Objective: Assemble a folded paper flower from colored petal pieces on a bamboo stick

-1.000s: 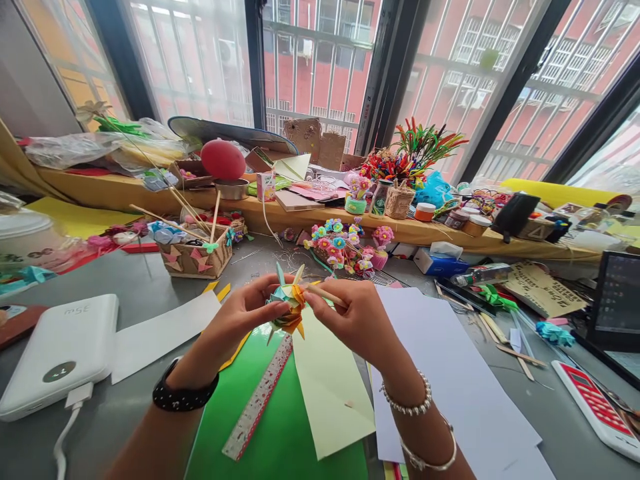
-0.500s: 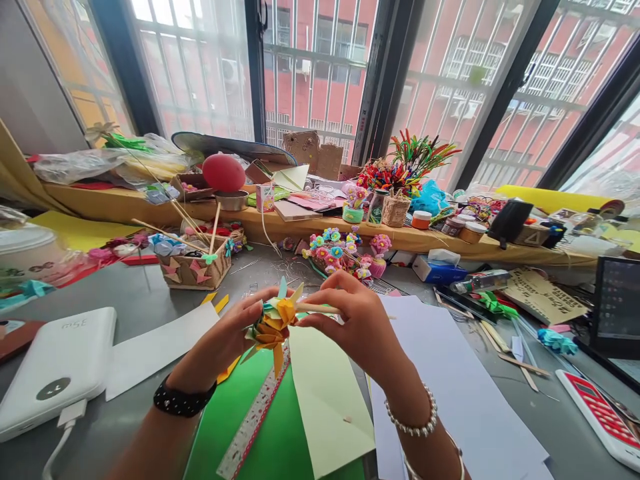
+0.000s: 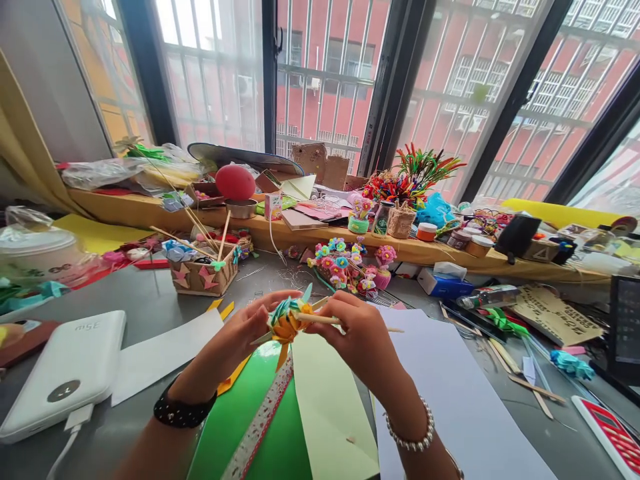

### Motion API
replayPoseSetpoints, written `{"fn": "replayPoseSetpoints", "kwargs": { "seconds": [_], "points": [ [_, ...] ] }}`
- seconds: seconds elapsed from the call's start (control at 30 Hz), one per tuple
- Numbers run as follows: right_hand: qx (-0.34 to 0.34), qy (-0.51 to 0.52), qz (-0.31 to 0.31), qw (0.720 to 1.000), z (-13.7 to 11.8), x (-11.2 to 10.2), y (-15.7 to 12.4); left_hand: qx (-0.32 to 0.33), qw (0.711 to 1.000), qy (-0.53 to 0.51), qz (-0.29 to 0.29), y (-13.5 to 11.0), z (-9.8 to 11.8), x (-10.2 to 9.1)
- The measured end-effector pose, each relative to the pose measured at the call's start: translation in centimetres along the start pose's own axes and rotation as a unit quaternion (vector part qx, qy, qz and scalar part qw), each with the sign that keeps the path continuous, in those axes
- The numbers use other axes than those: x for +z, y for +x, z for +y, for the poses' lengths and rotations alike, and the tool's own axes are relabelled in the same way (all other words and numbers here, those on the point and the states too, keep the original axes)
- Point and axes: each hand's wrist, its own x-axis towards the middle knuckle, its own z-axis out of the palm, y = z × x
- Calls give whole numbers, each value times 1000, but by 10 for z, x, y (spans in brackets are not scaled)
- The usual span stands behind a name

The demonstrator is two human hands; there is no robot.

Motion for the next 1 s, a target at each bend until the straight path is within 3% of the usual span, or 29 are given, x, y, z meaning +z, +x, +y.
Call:
{"fn": "replayPoseSetpoints", "kwargs": {
  "seconds": [0.13,0.53,0.8,0.93,1.0],
  "points": [
    [10,13,24,1000,0,-1,0,71,997,-2,11,-2,1,1],
    [18,6,-6,1000,-7,1,-3,20,999,26,-16,-4,7,3],
    [37,29,11,999,-6,6,-2,42,998,42,30,-3,6,4],
    [71,84,89,990,1,4,-2,67,991,48,102,-3,7,4],
    [60,102,126,985,3,2,-2,71,990,41,112,-3,8,3]
  ]
}}
